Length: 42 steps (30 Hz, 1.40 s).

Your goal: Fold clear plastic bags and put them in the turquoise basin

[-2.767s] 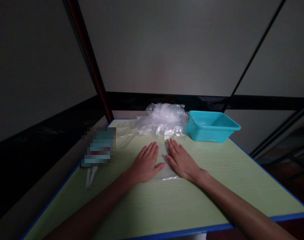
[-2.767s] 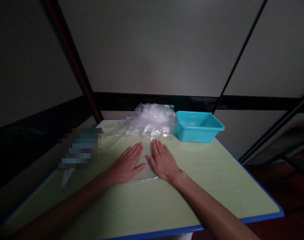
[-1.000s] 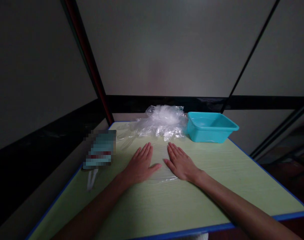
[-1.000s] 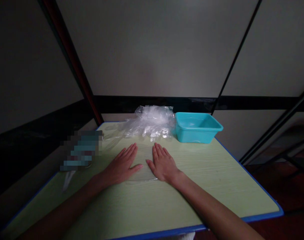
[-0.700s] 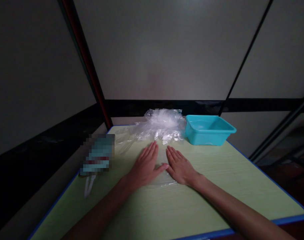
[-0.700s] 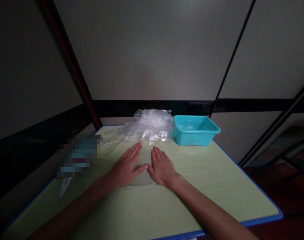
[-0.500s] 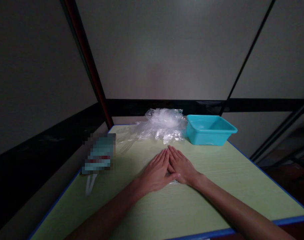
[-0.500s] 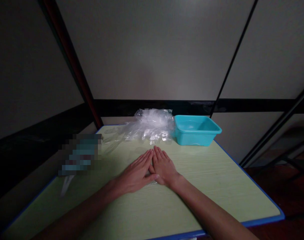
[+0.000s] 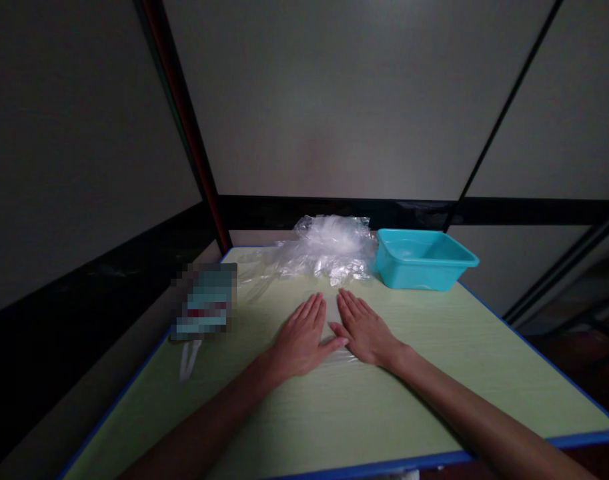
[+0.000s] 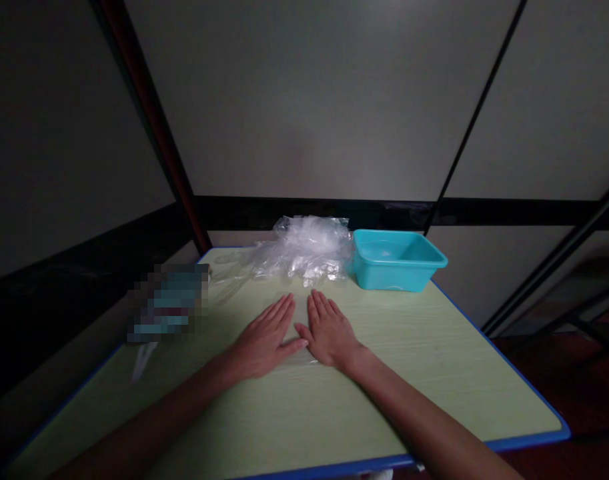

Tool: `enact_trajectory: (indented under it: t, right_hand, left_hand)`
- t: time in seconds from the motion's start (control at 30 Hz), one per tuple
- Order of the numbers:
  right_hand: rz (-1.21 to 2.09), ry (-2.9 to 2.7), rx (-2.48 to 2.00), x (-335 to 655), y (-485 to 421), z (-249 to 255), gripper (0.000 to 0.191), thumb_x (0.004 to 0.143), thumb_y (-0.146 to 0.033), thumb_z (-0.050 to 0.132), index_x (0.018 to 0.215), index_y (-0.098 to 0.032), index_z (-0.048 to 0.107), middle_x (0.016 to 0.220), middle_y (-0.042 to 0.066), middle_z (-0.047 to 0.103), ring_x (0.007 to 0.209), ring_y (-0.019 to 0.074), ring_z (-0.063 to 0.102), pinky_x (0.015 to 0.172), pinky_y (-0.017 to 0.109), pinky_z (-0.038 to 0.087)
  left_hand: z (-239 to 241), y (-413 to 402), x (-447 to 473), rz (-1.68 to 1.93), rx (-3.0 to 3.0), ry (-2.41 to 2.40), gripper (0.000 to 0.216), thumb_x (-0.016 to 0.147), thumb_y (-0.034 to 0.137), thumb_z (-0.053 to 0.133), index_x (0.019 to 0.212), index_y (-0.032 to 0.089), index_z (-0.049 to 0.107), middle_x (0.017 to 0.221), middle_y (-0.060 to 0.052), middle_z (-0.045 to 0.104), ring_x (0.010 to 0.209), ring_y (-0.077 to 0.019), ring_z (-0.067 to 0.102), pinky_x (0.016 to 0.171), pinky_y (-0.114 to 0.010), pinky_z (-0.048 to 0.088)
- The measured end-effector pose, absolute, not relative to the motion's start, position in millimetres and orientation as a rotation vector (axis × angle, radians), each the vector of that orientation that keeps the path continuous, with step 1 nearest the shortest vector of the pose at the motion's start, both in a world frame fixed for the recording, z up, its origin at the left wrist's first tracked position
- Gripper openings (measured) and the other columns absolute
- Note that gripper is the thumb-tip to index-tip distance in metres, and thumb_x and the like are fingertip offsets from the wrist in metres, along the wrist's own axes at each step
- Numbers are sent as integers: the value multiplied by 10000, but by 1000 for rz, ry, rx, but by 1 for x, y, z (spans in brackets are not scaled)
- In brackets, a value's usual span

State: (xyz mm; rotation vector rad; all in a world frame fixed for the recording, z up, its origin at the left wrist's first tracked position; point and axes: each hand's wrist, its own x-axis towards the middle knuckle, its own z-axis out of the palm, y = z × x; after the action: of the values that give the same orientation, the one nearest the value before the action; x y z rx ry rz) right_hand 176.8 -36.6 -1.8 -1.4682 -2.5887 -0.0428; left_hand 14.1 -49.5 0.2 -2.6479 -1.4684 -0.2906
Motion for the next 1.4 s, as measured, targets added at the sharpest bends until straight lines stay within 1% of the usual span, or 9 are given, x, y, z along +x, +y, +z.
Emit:
enact_trajectory:
  t: [0.2,0.4,0.67,0.87,1.07,1.27,1.4]
  right_hand:
    - [-11,-2574,-1482,176,-39,3,636,889,-444,223,1313,26,276,1383,194,201,1284,251,171,1036,379,195]
    - [-9,-2562,-1453,177,-37,-1,628,891,-444,218,1320,12,266,1387,188,182,1288,241,158,1033,386,203]
    - [-4,-2551,-1474,176,-38,0,666,884,-477,207,1321,23,257,1383,197,182,1285,260,154,1035,395,193]
    - [0,-2546,-1479,176,-37,-1,684,879,-495,198,1320,24,258,1381,199,196,1283,259,166,1037,390,189]
    - [20,-2543,-1475,176,-37,-1,681,880,-494,188,1319,21,266,1380,201,205,1284,259,168,1035,391,191]
    - [21,-2508,-1460,176,-38,-1,685,877,-505,190,1322,10,266,1387,186,195,1287,253,158,1031,393,203]
    - [52,-2497,-1443,177,-38,0,702,872,-521,186,1331,7,242,1396,177,167,1292,249,135,1036,395,196]
  left_hand:
    - [-1,-48,-4,-250,-2628,-1499,788,814,601,253,1285,-29,295,1369,-220,246,1280,-260,202,1033,-369,226]
    - [-2,-47,-7,-246,-2635,-1498,791,810,603,266,1284,-29,297,1370,-227,231,1277,-269,201,1028,-385,242]
    - [-6,-46,-8,-257,-2631,-1481,811,807,621,234,1275,-37,311,1363,-238,235,1276,-277,199,1025,-396,240]
    - [-3,-47,-6,-245,-2654,-1527,810,807,614,250,1296,-32,272,1379,-226,197,1284,-270,169,1030,-388,221]
    - [5,-48,-16,-210,-2702,-1567,765,811,578,296,1315,4,246,1388,-200,198,1293,-252,146,1035,-394,200]
    - [15,-51,-28,-42,-2686,-1697,796,803,553,304,1308,-56,218,1384,-243,161,1293,-276,117,1037,-400,174]
    - [20,-53,-25,-7,-2675,-1744,808,792,549,313,1305,-68,217,1385,-250,145,1292,-282,110,1039,-394,165]
